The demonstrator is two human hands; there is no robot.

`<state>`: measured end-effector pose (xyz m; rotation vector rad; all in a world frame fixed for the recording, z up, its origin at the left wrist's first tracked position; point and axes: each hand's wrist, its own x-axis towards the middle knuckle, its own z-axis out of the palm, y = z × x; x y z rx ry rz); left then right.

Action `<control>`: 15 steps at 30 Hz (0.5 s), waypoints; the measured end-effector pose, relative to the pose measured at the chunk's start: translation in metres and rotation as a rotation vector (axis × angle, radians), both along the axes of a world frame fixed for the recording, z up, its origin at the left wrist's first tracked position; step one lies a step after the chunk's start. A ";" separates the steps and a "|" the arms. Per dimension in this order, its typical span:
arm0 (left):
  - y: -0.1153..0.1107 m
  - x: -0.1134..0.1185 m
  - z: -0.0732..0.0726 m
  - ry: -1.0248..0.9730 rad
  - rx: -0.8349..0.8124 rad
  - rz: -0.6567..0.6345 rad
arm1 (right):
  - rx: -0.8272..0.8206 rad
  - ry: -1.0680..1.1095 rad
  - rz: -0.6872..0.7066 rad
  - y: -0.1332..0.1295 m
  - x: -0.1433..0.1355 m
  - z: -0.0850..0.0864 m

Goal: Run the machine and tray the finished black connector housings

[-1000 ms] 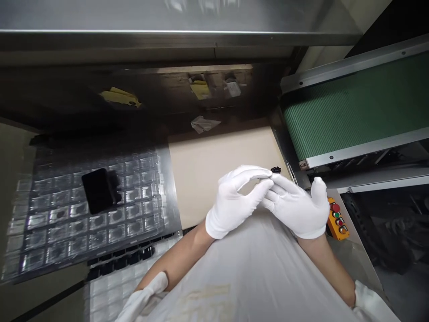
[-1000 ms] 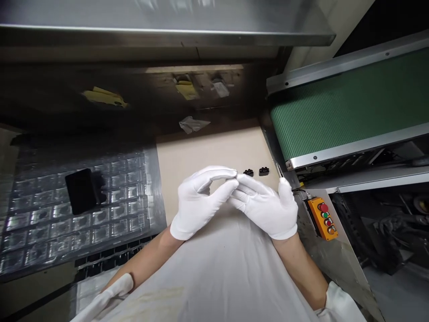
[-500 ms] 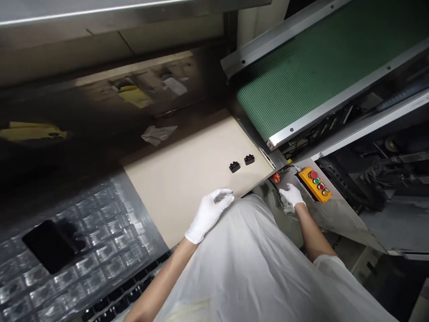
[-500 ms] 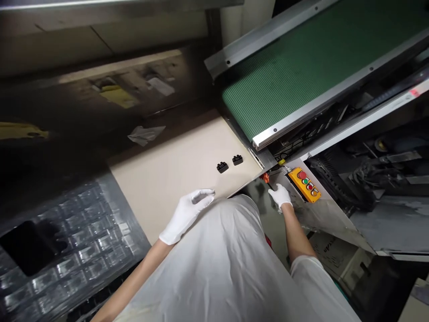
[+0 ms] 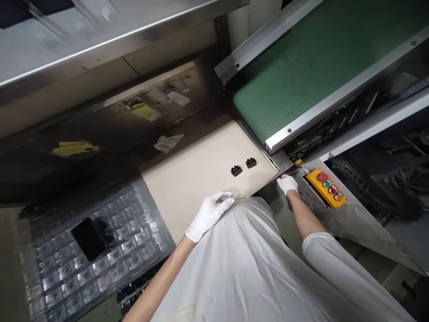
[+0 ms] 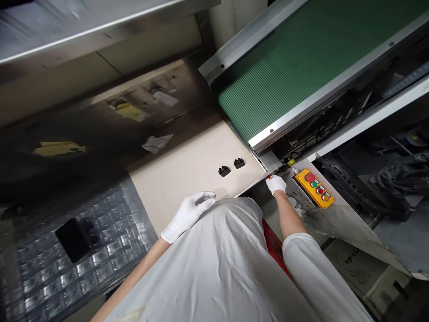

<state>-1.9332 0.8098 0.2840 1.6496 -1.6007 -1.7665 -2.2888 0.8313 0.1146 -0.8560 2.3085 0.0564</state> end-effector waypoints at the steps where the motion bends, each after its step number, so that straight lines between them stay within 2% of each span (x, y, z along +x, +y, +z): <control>1: 0.000 0.001 0.000 -0.005 -0.002 0.009 | 0.002 0.002 0.001 0.000 -0.001 0.004; 3: 0.002 0.002 0.000 -0.015 0.006 0.013 | 0.001 0.004 -0.011 0.006 -0.003 0.015; 5: 0.002 0.001 0.000 -0.032 0.006 -0.019 | -0.012 0.005 -0.044 0.020 -0.008 0.034; 8: -0.004 -0.019 0.002 -0.052 -0.173 -0.174 | -0.061 -0.013 -0.128 0.059 -0.014 0.078; 10: -0.012 -0.049 0.004 -0.005 -0.422 -0.393 | -0.152 -0.088 -0.237 0.090 -0.011 0.116; 13: -0.018 -0.116 0.003 0.164 -0.812 -0.833 | -0.426 -0.356 -0.534 0.132 0.008 0.171; 15: -0.010 -0.163 -0.003 0.265 -1.007 -1.077 | -0.563 -0.480 -0.683 0.157 0.026 0.195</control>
